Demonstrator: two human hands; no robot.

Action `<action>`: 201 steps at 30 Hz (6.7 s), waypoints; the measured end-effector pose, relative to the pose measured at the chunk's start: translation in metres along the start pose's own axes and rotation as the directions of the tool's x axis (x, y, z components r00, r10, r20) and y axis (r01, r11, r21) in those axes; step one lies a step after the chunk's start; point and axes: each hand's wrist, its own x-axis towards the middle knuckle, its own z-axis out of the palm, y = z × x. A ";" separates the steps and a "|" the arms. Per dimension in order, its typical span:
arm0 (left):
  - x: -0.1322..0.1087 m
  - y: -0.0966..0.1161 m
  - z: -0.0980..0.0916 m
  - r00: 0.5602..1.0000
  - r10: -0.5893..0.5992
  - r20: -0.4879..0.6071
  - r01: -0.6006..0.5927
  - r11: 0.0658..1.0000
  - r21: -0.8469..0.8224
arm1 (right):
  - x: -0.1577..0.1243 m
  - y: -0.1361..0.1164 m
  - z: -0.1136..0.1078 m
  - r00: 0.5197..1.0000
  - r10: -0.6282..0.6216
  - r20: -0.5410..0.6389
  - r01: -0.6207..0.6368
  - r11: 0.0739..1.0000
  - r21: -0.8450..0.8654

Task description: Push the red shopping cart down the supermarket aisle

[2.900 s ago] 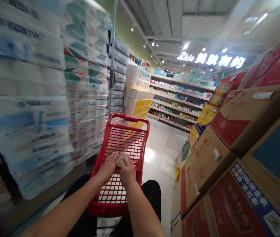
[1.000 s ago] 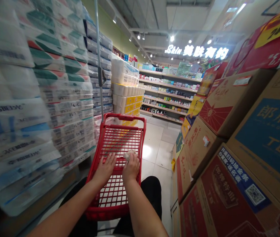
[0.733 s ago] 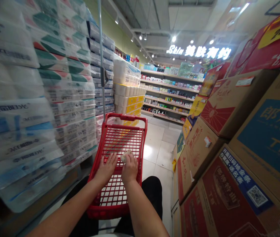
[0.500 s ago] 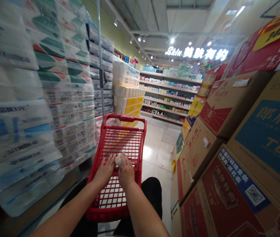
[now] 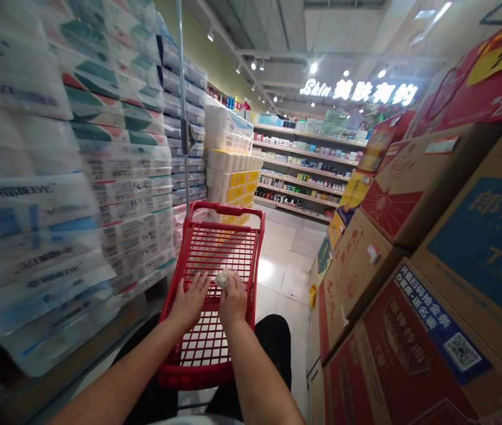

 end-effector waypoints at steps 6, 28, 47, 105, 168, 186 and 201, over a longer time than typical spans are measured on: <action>-0.002 0.002 0.002 1.000 -0.012 0.027 0.011 1.000 0.013 | 0.001 0.001 -0.002 0.999 -0.002 0.034 0.004 0.998 -0.059; 0.002 0.010 -0.028 0.998 0.024 -0.053 -0.039 0.957 -0.287 | 0.000 0.006 -0.004 0.994 -0.079 0.071 0.078 0.997 0.010; -0.001 0.014 -0.044 1.000 -0.014 0.015 0.018 0.943 -0.332 | 0.003 0.003 -0.009 0.998 -0.001 0.060 0.008 0.994 -0.112; -0.002 0.012 -0.035 1.000 -0.008 -0.022 0.001 0.961 -0.278 | 0.001 0.014 0.010 0.985 -0.061 0.164 0.057 0.998 0.030; -0.004 0.010 -0.034 1.000 -0.004 0.027 0.011 0.965 -0.263 | 0.000 0.005 -0.003 0.989 -0.071 0.130 0.069 0.997 0.018; -0.004 0.011 -0.039 1.000 0.005 0.014 -0.001 0.969 -0.246 | 0.002 0.006 -0.004 0.995 -0.001 0.097 0.007 0.998 -0.062; -0.002 0.010 -0.034 1.000 0.010 0.021 -0.004 0.965 -0.264 | 0.000 0.001 -0.010 0.989 -0.013 0.144 0.023 0.998 -0.065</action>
